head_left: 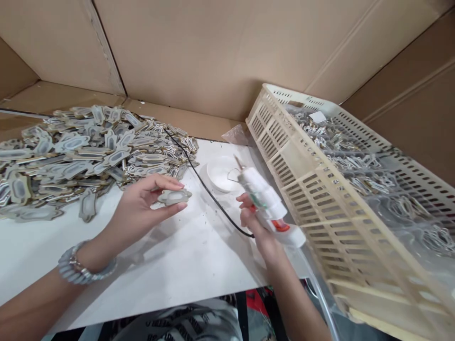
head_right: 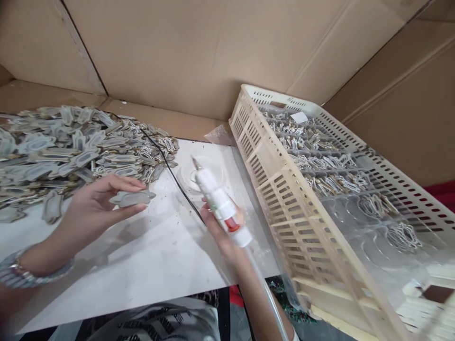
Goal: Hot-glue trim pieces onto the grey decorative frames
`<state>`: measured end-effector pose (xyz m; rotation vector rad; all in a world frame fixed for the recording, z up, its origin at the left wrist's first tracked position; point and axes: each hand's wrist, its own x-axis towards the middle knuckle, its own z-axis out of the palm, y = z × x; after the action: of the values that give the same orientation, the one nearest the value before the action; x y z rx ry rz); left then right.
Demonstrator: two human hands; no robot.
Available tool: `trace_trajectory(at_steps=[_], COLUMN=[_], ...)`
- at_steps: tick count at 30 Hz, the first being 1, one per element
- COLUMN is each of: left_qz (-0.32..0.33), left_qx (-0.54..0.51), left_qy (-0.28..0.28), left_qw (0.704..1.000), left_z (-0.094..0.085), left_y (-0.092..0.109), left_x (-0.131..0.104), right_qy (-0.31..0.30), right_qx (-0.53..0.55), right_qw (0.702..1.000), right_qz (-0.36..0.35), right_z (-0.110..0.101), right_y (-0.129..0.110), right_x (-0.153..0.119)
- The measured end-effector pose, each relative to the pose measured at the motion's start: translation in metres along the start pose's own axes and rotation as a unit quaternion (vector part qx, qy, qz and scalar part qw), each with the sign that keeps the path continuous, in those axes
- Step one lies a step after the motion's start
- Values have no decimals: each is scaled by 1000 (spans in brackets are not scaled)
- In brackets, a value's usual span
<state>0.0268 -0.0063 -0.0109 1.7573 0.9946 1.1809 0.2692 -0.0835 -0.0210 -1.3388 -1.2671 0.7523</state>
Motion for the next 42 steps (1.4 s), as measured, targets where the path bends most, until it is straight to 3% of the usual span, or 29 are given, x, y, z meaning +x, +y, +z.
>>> trace_trajectory(at_steps=[3, 6, 10, 14, 18, 23, 26, 29, 32, 35, 42], left_qz=[-6, -14, 3, 30, 44, 51, -22, -71, -89, -105, -89], left_qx=[26, 68, 122, 157, 180, 217, 293, 336, 321, 312, 350], left_qy=[-8, -17, -46, -43, 58, 210, 279, 306, 289, 235, 105], left_qw=[1000, 997, 991, 986, 981, 952, 914, 888, 897, 914, 927], left_z=[3, 5, 9, 8, -11, -66, -104, -134, -152, -161, -164], left_y=[-8, -11, -10, -8, -3, -6, -18, -29, -35, -38, -30], left_x=[0, -2, -4, -3, 10, 47, 68, 77, 71, 58, 42], right_qy=[116, 238, 306, 272, 231, 232, 238, 239, 232, 203, 149], right_qx=[90, 179, 306, 374, 419, 435, 421, 401, 402, 417, 414], right_qw=[988, 949, 880, 843, 822, 803, 801, 802, 804, 802, 807], right_qz=[55, 105, 196, 274, 310, 335, 353, 373, 371, 376, 393], right_z=[2, 8, 10, 3, -5, -13, -15, -17, -18, -20, -33], right_y=[4, 9, 13, 17, 17, 15, 13, 11, 11, 13, 23], right_x=[-13, -20, -19, -14, -8, -5, -6, -12, -22, -32, -55])
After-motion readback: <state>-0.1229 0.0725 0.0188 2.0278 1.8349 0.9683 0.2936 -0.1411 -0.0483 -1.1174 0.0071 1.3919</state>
